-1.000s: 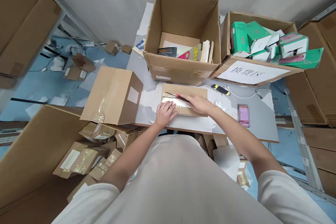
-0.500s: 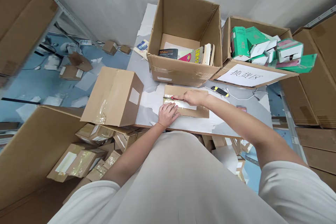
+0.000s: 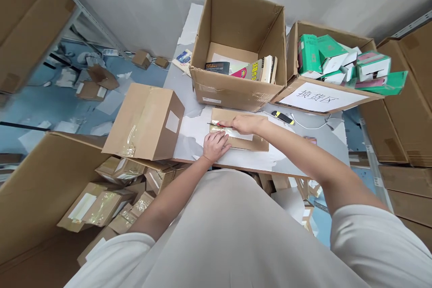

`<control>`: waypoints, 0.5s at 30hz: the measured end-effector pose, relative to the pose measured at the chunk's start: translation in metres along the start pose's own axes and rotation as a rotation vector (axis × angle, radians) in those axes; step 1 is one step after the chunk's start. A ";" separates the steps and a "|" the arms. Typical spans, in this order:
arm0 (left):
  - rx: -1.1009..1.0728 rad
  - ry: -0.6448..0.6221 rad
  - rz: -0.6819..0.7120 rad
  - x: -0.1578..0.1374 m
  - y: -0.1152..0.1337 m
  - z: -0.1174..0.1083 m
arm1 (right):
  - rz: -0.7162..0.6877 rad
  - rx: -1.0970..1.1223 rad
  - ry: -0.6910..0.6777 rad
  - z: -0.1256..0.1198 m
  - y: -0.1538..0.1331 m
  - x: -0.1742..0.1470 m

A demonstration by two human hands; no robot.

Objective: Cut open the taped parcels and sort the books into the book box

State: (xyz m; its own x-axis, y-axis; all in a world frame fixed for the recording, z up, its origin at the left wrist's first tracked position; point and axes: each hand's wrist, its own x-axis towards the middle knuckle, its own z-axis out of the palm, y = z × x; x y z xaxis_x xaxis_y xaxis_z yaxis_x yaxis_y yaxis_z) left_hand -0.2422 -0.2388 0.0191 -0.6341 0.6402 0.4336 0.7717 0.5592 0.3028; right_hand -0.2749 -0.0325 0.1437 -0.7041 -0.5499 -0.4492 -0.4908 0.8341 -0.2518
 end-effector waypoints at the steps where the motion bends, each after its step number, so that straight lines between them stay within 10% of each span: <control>1: 0.001 0.005 0.002 0.000 0.000 0.000 | -0.007 0.003 0.000 0.000 0.000 0.001; 15: -0.003 -0.081 -0.039 0.000 0.002 -0.004 | 0.050 0.088 0.025 0.002 -0.005 -0.012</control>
State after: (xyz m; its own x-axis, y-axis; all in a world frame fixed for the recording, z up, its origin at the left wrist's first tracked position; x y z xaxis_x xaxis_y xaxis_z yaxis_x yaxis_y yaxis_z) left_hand -0.2411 -0.2395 0.0229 -0.6652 0.6588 0.3514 0.7466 0.5828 0.3208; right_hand -0.2632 -0.0303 0.1487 -0.7398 -0.5076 -0.4416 -0.4087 0.8604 -0.3045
